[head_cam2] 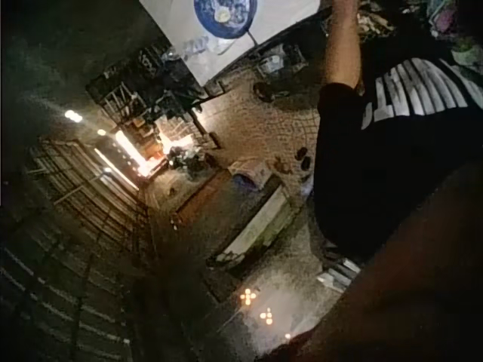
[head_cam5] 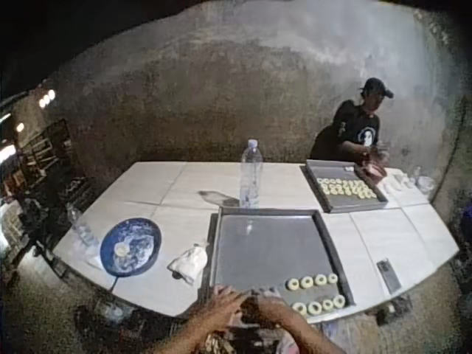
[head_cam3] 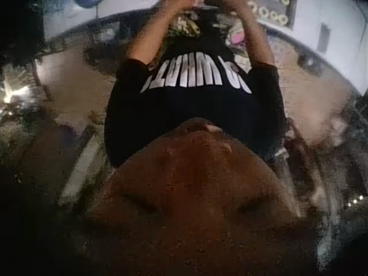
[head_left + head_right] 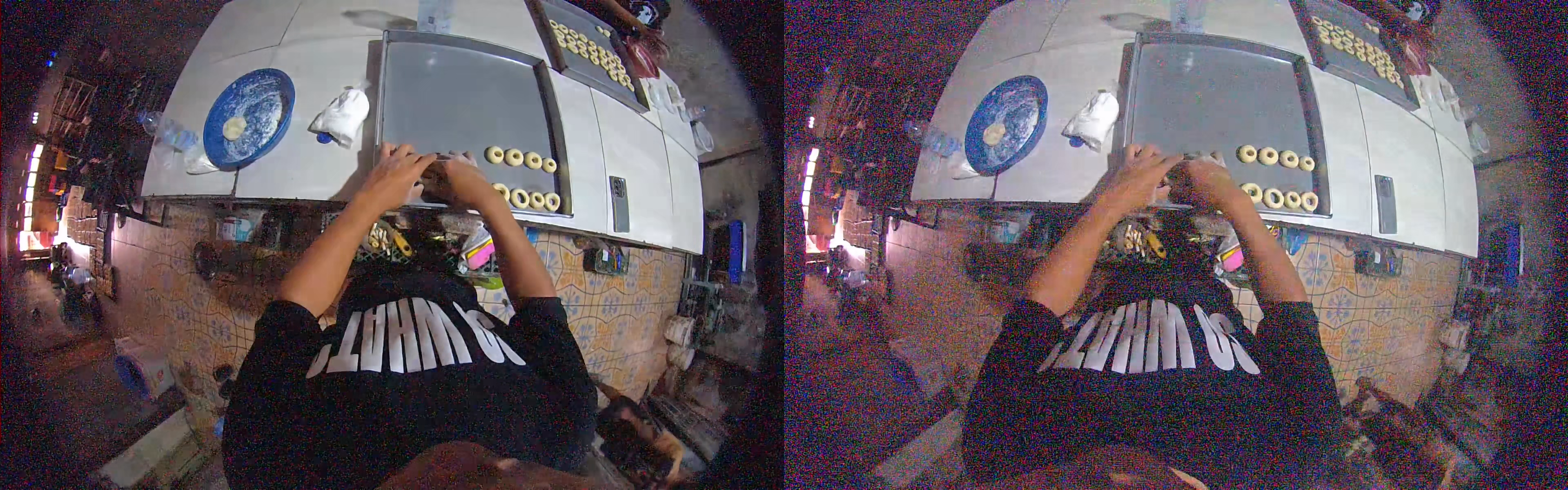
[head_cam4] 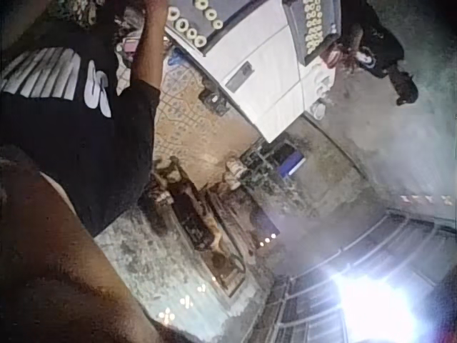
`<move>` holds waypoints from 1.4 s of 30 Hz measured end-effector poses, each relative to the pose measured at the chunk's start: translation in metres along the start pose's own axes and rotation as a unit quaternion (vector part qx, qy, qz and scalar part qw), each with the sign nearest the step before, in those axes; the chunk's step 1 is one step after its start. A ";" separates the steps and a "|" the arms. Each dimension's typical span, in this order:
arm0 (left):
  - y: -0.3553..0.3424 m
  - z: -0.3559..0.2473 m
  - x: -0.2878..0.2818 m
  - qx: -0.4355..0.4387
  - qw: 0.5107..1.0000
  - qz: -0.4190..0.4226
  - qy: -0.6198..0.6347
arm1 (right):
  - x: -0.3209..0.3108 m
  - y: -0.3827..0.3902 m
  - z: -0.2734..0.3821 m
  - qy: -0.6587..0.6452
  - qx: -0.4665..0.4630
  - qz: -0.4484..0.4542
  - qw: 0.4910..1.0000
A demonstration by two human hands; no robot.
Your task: The person shapes dough balls by hand, pokes holes into their centers to form rings, and places the shaped dough onto a metal tray.
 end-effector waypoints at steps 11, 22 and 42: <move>0.005 0.000 -0.009 -0.001 1.000 -0.006 0.000 | -0.006 0.001 0.006 0.007 0.003 0.020 1.000; 0.034 0.013 -0.023 -0.142 0.982 -0.109 0.061 | -0.007 -0.004 0.028 0.117 -0.027 -0.003 0.993; 0.039 0.019 -0.012 -0.147 0.970 -0.167 0.096 | -0.001 -0.009 0.022 0.115 0.010 0.044 0.992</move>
Point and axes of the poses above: each hand's wrist, its own y-axis away from the middle knuckle, its own x-axis out of the palm, z = x × y, the point moved 5 cm from there along -y, towards the middle knuckle, and after that the axes turned 2 degrees about z, right-handed, at the moved point
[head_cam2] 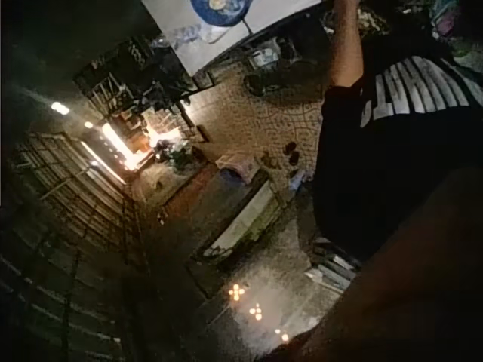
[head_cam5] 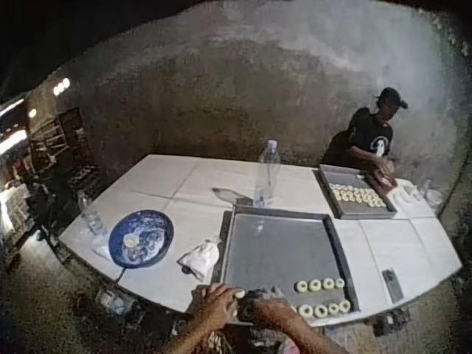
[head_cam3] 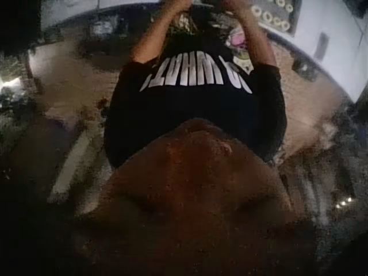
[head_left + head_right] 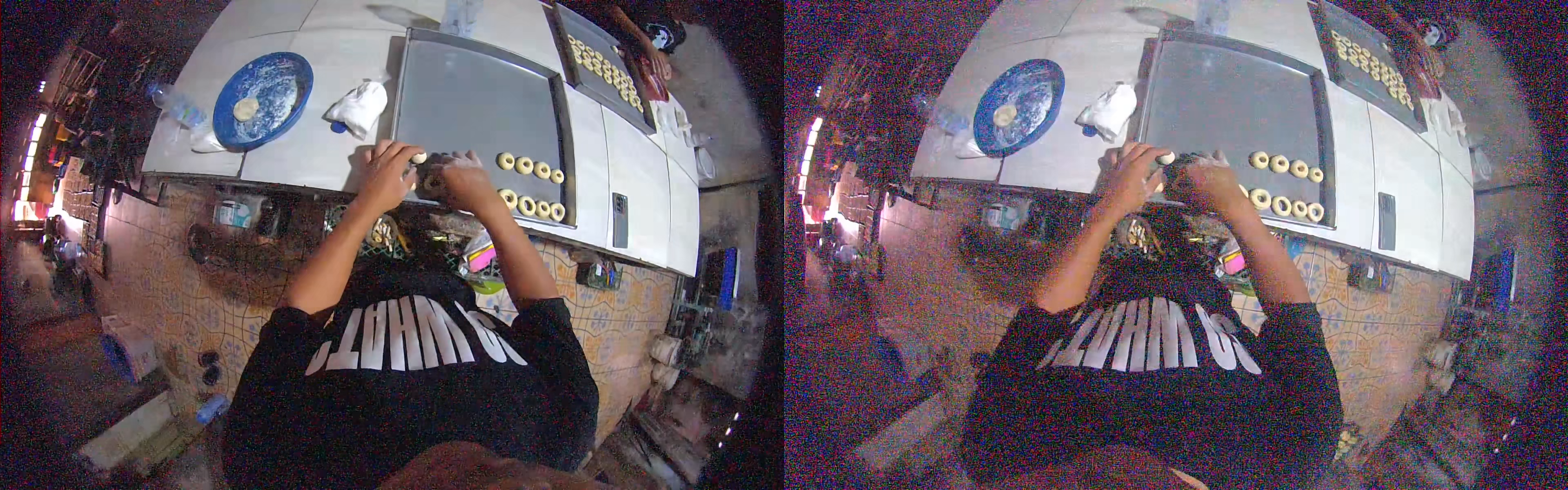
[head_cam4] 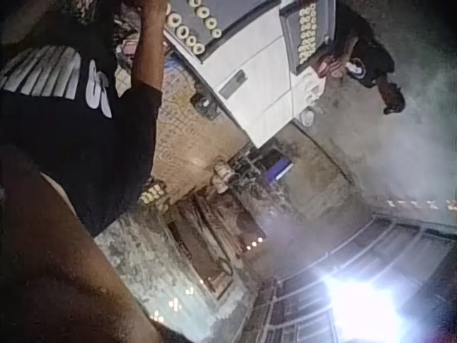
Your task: The person shapes dough balls by hand, pokes holes into their centers to form rings, and places the shaped dough onto a metal tray.
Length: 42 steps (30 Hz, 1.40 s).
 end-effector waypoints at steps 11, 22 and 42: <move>0.001 0.001 0.001 -0.019 0.999 -0.004 0.032 | -0.027 0.010 0.017 -0.036 -0.009 0.004 0.999; 0.001 0.001 0.000 -0.019 0.999 -0.013 0.039 | -0.023 0.018 0.013 -0.016 -0.046 -0.098 0.994; 0.000 0.004 0.014 0.045 0.999 0.029 -0.007 | -0.011 0.027 0.005 -0.045 -0.053 -0.059 0.996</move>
Point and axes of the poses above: each hand's wrist, its own y-axis away from the middle knuckle, its own x-axis out of the palm, z = x × y, the point moved 5 cm from there along -y, towards the middle knuckle, and after that the axes turned 2 degrees about z, right-handed, at the moved point
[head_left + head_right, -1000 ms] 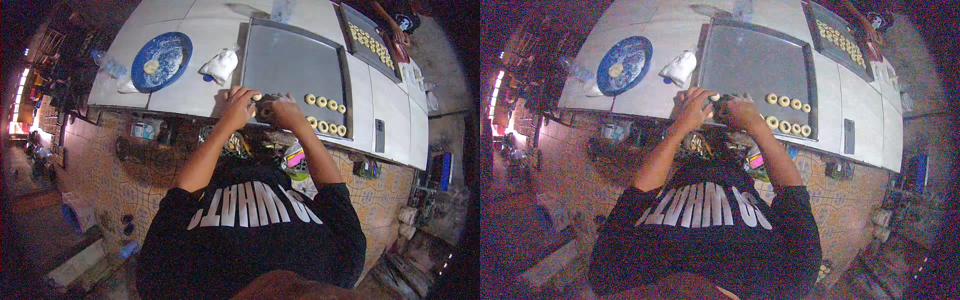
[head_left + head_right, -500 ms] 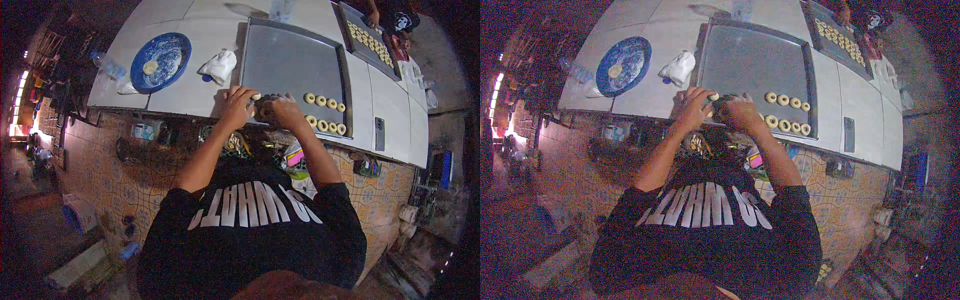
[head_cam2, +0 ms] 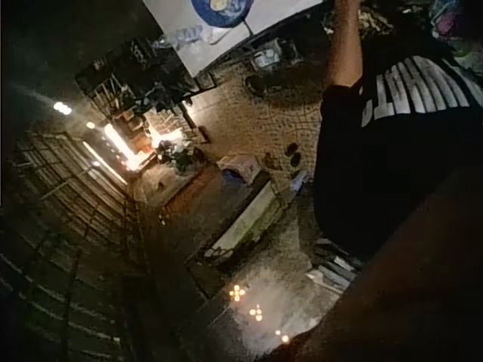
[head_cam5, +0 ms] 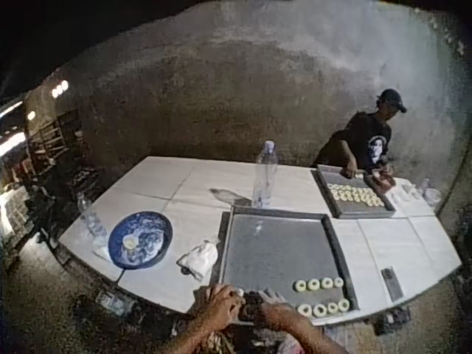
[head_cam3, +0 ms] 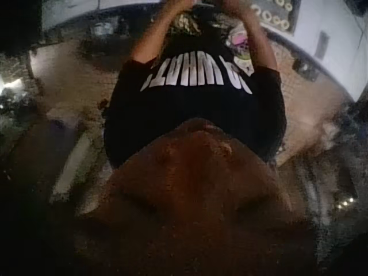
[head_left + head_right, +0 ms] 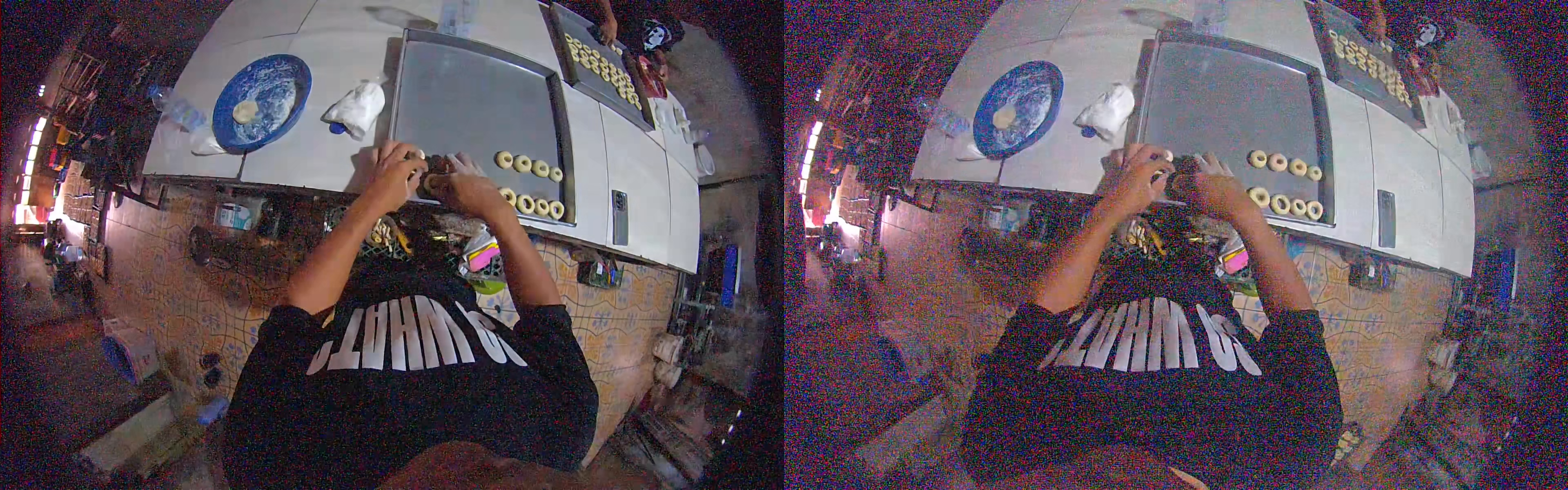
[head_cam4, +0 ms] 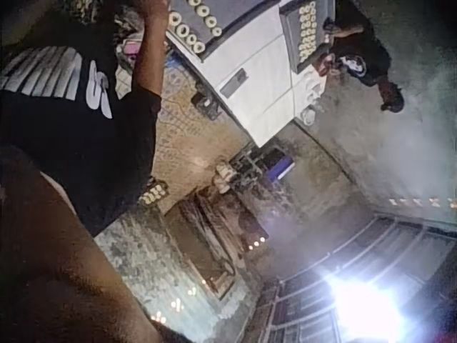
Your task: The person shapes dough balls by hand, pokes holes into their centers to form rings, and places the shaped dough onto a metal tray.
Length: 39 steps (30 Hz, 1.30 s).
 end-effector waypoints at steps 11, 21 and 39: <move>0.002 -0.012 -0.011 -0.029 0.999 -0.031 -0.011 | 0.015 -0.009 -0.020 0.022 0.033 0.057 0.998; -0.001 -0.010 -0.006 0.023 0.999 0.000 -0.032 | -0.008 -0.007 -0.008 -0.038 0.024 0.058 0.997; -0.011 -0.013 -0.009 0.013 0.994 0.078 -0.075 | 0.010 -0.015 -0.022 -0.044 0.006 0.005 0.999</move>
Point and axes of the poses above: each hand's wrist, its own y-axis away from the middle knuckle, its own x-axis out of the palm, z = x × y, the point moved 5 cm from there along -y, towards the middle knuckle, and after that the axes turned 2 degrees about z, right-handed, at the moved point
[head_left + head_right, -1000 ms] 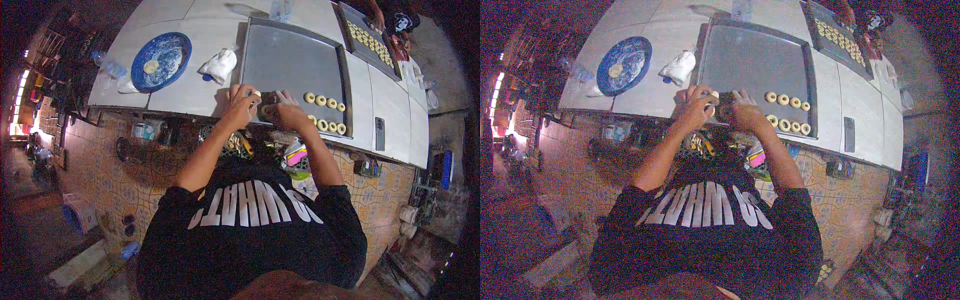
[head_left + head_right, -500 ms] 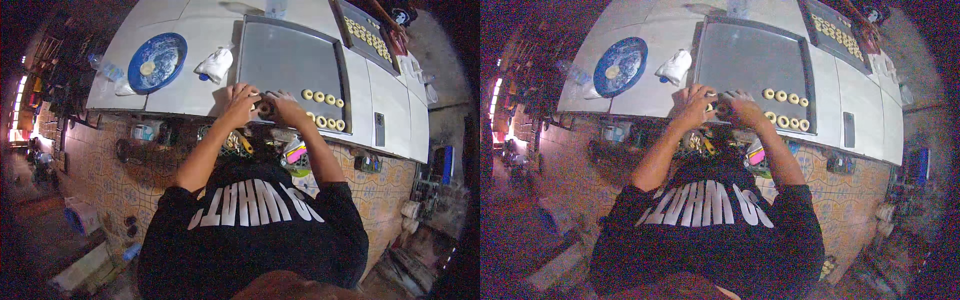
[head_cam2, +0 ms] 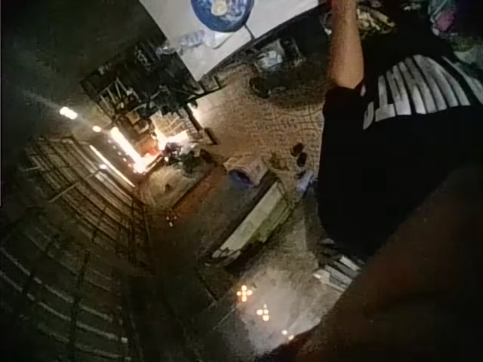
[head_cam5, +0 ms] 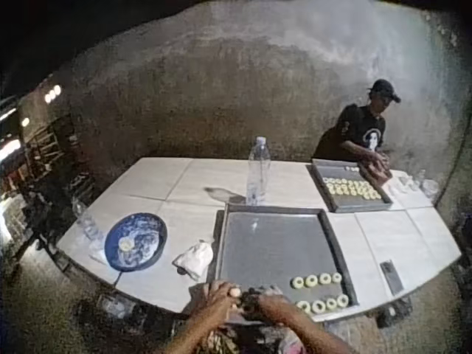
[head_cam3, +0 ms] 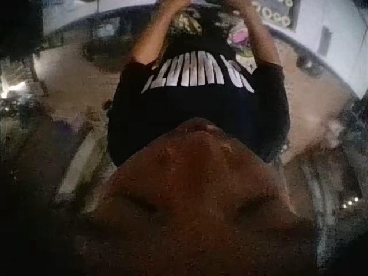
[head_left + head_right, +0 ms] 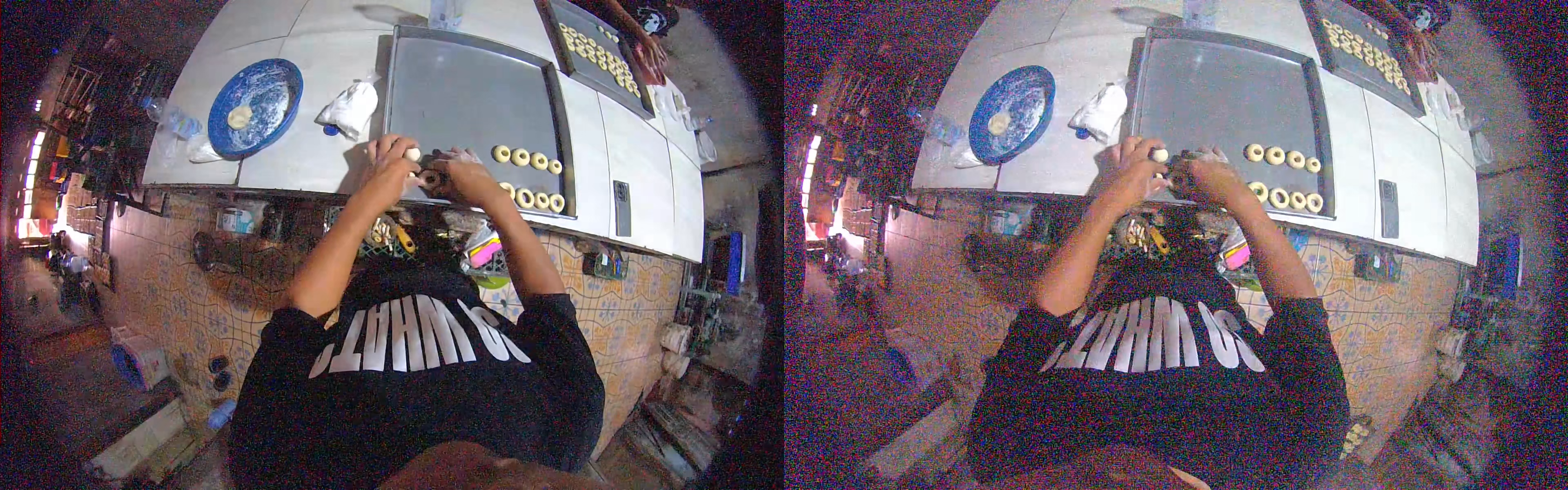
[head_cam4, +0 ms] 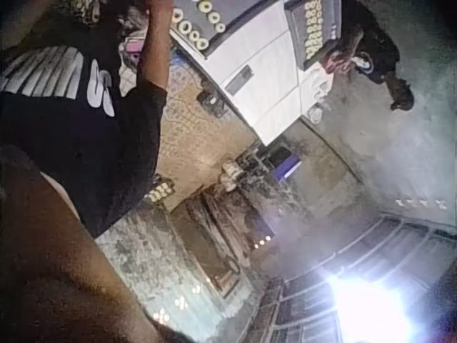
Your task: The person shapes dough balls by hand, pokes holes into their centers to form rings, and places the shaped dough onto a metal tray.
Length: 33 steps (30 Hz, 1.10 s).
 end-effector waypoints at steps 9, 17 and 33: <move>0.000 -0.001 -0.007 -0.013 1.000 0.011 0.004 | -0.016 0.009 0.002 -0.021 0.005 -0.007 1.000; 0.005 0.013 -0.018 -0.085 0.994 -0.058 0.040 | -0.024 0.016 0.007 -0.112 0.035 -0.025 0.993; 0.007 0.016 -0.003 -0.113 0.988 -0.101 0.024 | 0.003 -0.004 -0.001 -0.081 0.047 0.028 0.995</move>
Point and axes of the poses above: each hand's wrist, its own y-axis away from the middle knuckle, its own x-axis out of the palm, z = x × y, the point moved 5 cm from there along -y, towards the middle knuckle, and after that the axes turned 2 degrees about z, right-handed, at the moved point
